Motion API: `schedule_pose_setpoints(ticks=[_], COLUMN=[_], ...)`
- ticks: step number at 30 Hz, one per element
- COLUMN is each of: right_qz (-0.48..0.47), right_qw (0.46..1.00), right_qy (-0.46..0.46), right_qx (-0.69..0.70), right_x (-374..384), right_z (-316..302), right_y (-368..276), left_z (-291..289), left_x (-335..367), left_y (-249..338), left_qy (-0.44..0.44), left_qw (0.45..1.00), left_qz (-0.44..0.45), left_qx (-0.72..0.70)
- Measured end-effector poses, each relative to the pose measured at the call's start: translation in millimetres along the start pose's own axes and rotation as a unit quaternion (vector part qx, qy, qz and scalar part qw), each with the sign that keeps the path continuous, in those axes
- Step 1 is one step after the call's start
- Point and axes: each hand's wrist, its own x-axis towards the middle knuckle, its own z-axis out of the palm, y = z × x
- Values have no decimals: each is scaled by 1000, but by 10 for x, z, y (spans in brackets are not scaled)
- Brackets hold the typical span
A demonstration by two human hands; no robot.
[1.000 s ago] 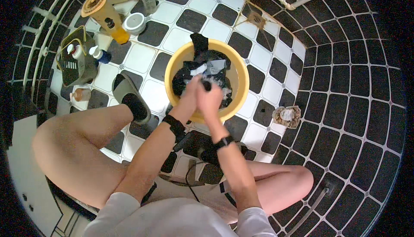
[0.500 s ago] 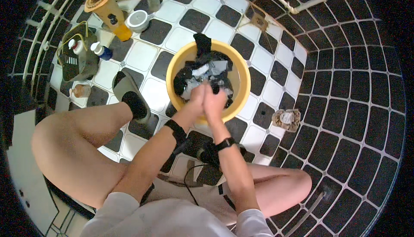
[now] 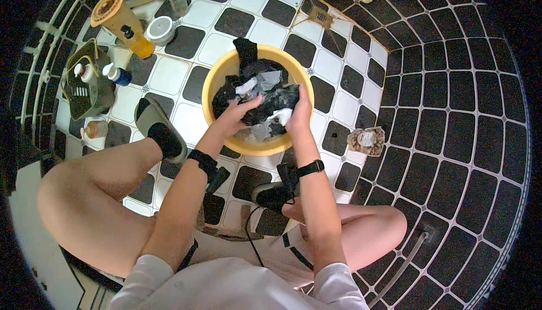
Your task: Hand wash a small piece of dark clothing in a basin with water and detergent.
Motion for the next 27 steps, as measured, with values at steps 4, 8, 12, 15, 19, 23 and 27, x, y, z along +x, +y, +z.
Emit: schedule_pose_setpoints(ticks=[4, 8, 12, 15, 19, 23, 27], right_qz=[-137, -124, -161, -423, -321, -301, -133], right_qw=[974, 974, 975, 787, 818, 815, 867], right_qy=[55, 75, 77, -22, -38, 37, 47], right_qx=[-172, -176, -135, -448, -476, -494, -479], right_x=[291, 70, -108, -499, -206, -366, -269], right_z=[-259, -131, -64, 200, 33, 364, 394], right_y=[14, 82, 110, 407, 420, 474, 553], left_z=[-66, 51, 344, 154, 331, 274, 96], left_x=[313, 267, 339, 533, 609, 589, 545], left_y=[-209, -149, -163, -290, -477, -390, -421], left_qy=[-2, 100, 179, 33, 39, 340, 184], left_qw=[999, 983, 973, 976, 973, 938, 978], left_qz=[22, 59, 63, 42, -57, 38, 1], left_qx=[-28, -143, -128, -213, -219, 53, -100])
